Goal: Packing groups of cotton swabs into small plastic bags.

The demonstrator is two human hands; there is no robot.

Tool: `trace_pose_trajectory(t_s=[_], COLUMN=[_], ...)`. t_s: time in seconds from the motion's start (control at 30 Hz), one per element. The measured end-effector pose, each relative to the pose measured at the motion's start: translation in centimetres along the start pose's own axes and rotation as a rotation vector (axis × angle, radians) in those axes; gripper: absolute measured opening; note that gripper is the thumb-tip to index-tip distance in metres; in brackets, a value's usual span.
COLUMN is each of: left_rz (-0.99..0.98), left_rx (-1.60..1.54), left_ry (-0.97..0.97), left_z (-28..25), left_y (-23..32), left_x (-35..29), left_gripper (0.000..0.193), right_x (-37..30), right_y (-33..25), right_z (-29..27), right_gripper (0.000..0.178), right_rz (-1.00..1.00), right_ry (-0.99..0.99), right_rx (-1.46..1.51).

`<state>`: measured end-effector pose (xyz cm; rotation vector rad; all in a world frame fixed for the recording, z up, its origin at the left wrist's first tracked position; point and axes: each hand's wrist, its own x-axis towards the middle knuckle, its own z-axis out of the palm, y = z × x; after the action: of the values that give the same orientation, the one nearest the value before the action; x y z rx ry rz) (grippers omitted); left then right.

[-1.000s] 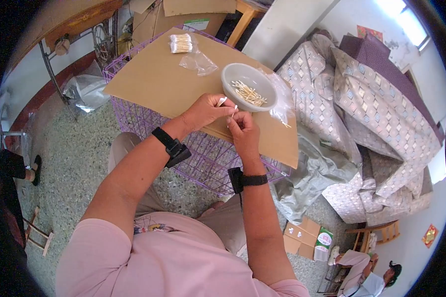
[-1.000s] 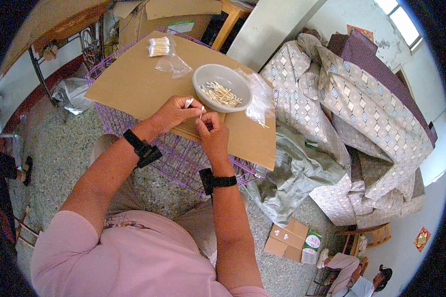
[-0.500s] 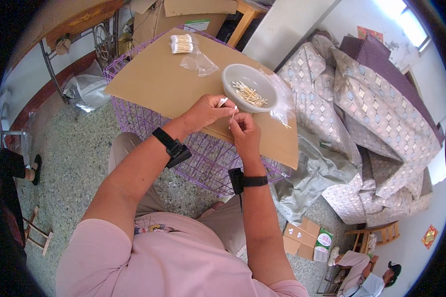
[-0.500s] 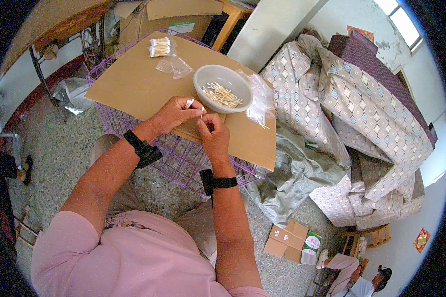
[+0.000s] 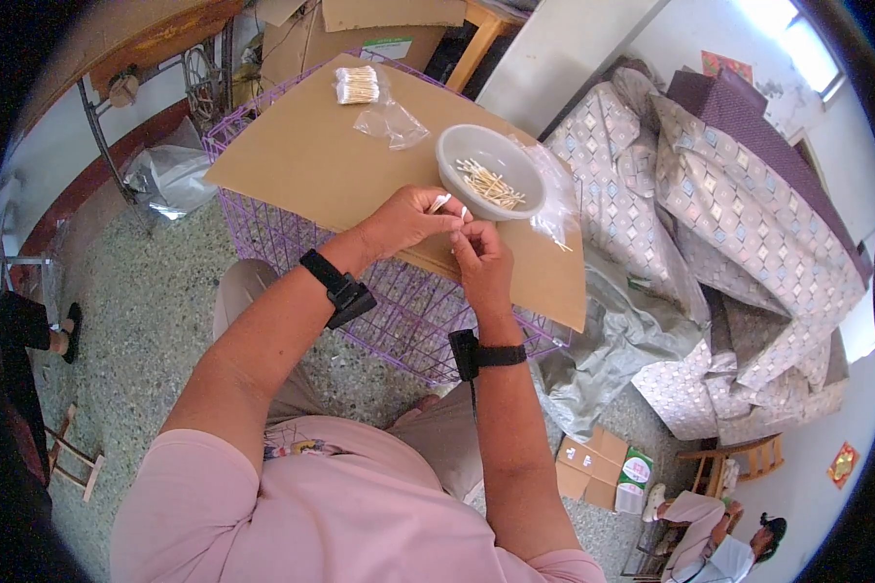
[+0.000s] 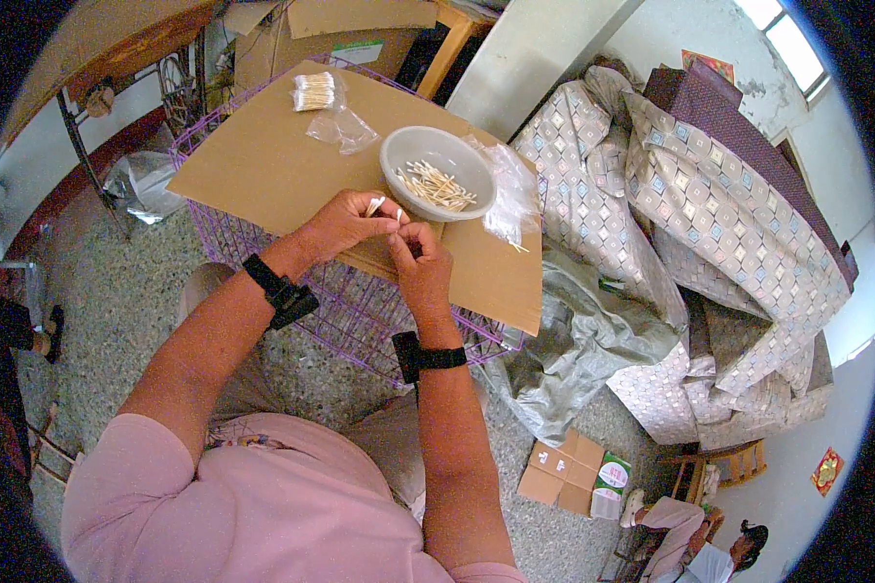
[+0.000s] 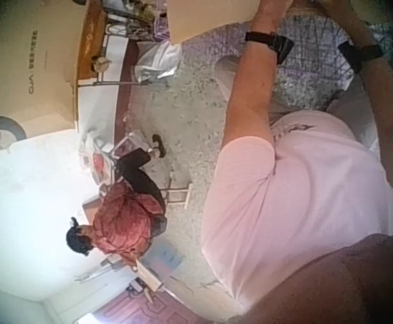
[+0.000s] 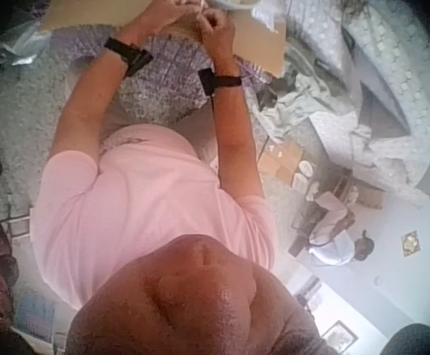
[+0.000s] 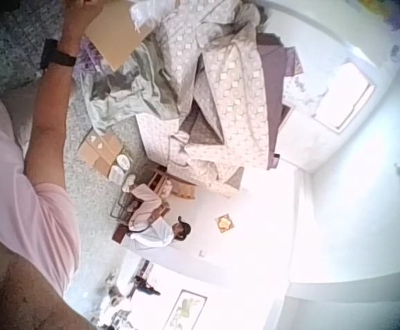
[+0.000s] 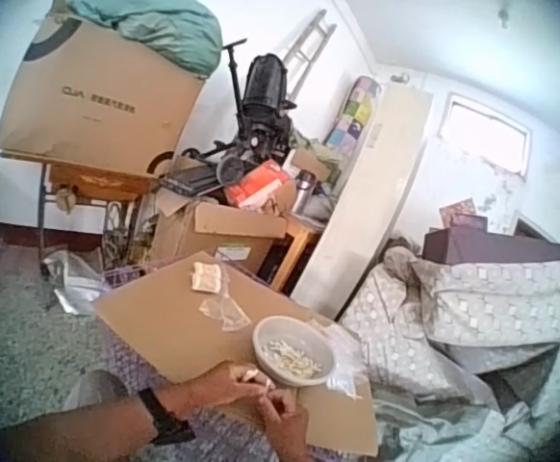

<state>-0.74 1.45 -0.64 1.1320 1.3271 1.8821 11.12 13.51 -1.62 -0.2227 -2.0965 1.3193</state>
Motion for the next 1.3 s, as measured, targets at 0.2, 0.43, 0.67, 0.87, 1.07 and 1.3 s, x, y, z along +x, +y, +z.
trace_pose_trajectory(t_s=[0.2, 0.43, 0.67, 0.87, 1.07, 1.3], left_rz=[0.026, 0.029, 0.012, 0.019, 0.066, 0.230], left_rx=[0.022, 0.047, 0.049, 0.076, 0.108, 0.455], left_ry=[-0.020, -0.011, -0.021, -0.013, -0.023, -0.045], left_z=[-0.2, -0.2, -0.4, -0.2, -0.2, 0.1], left_y=[-0.4, -0.6, -0.6, -0.3, -0.3, -0.3], left_x=[0.1, 0.1, 0.3, 0.2, 0.2, 0.4], left_gripper=[0.014, 0.014, 0.015, 0.016, 0.016, 0.024], right_x=[0.0, 0.0, 0.0, 0.0, 0.0, 0.0], right_y=[-0.1, -0.4, -0.5, 0.1, 0.0, -0.3], right_z=[0.1, 0.0, 0.1, 0.1, 0.2, 0.2], right_gripper=[0.013, 0.013, 0.014, 0.010, 0.009, 0.008], right_rz=[-0.019, -0.031, -0.022, -0.026, -0.037, -0.034], right_ry=[0.021, 0.012, 0.014, 0.021, 0.020, -0.011], right_rx=[-0.022, -0.039, -0.059, -0.026, -0.035, -0.075])
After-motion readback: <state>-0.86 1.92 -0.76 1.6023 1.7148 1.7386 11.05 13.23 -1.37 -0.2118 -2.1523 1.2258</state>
